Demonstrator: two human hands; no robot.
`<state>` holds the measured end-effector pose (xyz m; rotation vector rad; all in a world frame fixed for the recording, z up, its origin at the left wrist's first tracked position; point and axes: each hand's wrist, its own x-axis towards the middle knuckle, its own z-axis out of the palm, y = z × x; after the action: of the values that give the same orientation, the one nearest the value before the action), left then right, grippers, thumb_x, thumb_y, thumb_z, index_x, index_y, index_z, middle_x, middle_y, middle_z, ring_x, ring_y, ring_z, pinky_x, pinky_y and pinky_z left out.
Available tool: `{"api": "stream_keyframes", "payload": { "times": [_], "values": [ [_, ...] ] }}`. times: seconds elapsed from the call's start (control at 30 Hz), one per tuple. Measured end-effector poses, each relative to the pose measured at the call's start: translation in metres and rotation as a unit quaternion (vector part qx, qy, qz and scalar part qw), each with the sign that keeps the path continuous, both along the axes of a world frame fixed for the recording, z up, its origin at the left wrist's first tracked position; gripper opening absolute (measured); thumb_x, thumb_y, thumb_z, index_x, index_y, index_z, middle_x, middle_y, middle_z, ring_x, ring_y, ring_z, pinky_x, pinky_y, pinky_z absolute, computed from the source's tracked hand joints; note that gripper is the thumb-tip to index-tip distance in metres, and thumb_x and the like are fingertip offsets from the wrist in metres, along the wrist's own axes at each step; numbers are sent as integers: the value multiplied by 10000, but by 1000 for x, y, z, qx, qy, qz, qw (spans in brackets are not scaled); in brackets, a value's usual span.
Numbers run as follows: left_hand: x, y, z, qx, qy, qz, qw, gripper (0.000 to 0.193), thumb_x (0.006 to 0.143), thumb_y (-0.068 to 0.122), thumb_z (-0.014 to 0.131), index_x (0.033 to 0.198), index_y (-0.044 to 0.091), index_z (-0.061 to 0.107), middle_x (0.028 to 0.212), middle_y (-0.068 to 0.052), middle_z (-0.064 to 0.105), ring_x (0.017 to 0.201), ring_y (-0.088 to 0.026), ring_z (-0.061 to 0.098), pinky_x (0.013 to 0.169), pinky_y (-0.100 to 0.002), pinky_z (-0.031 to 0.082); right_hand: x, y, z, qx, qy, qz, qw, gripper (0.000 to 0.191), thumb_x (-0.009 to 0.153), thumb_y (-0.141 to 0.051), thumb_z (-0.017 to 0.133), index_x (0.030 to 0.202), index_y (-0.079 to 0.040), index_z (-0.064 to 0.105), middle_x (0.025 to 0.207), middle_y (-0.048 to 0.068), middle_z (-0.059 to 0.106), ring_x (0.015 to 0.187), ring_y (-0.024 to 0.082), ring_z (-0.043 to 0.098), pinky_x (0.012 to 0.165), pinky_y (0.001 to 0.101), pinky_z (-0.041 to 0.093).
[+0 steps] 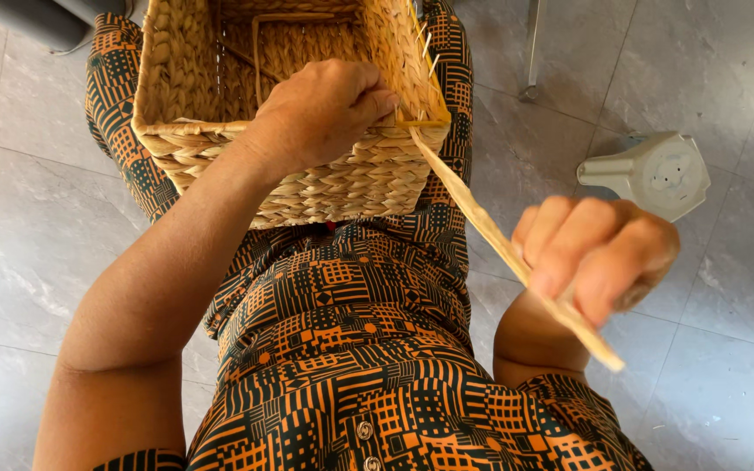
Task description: The person sits on the floor with a woven basket on their lap and weaves thin wooden strips around the basket's rim, tucking and tightening the strips by hand. They pick up new strips from a nearby table, cut a strip with scissors, and continue securing the rim weave.
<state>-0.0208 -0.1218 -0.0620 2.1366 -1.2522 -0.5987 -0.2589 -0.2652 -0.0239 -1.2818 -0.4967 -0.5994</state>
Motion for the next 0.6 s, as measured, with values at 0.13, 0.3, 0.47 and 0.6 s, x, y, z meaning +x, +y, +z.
{"api": "stream_keyframes", "payload": {
  "times": [0.13, 0.3, 0.47, 0.6],
  "values": [
    [-2, -2, 3, 16, 3, 4, 1000, 382, 1004, 440, 579, 987, 85, 720, 858, -193, 719, 861, -408, 697, 764, -531, 528, 27, 8, -7, -403, 141, -244, 871, 388, 837, 68, 740, 1213, 16, 657, 1217, 273, 600, 1056, 347, 647, 907, 403, 565],
    [-3, -4, 7, 41, -6, 12, 999, 368, 1009, 437, 587, 996, 93, 719, 859, -181, 722, 858, -402, 696, 766, -533, 520, 42, 16, -57, -363, 96, -298, 877, 244, 969, 68, 747, 1163, -80, 737, 1225, 142, 681, 1014, 237, 726, 846, 266, 633],
    [-3, -1, 7, -51, 21, 7, 998, 264, 964, 301, 698, 1000, 41, 673, 853, -144, 739, 827, -339, 720, 745, -471, 545, 12, -5, -79, -85, 26, -310, 947, 122, 999, -125, 721, 1019, -5, 728, 1029, 167, 715, 755, 209, 702, 619, 299, 627],
    [-2, 11, 9, -138, 57, -49, 988, 150, 977, 163, 687, 1033, 24, 679, 901, -113, 739, 837, -265, 756, 753, -395, 590, -3, -3, -68, -11, 14, -317, 948, 234, 986, -195, 763, 972, 28, 695, 995, 194, 697, 715, 217, 705, 588, 334, 633]
  ]
}}
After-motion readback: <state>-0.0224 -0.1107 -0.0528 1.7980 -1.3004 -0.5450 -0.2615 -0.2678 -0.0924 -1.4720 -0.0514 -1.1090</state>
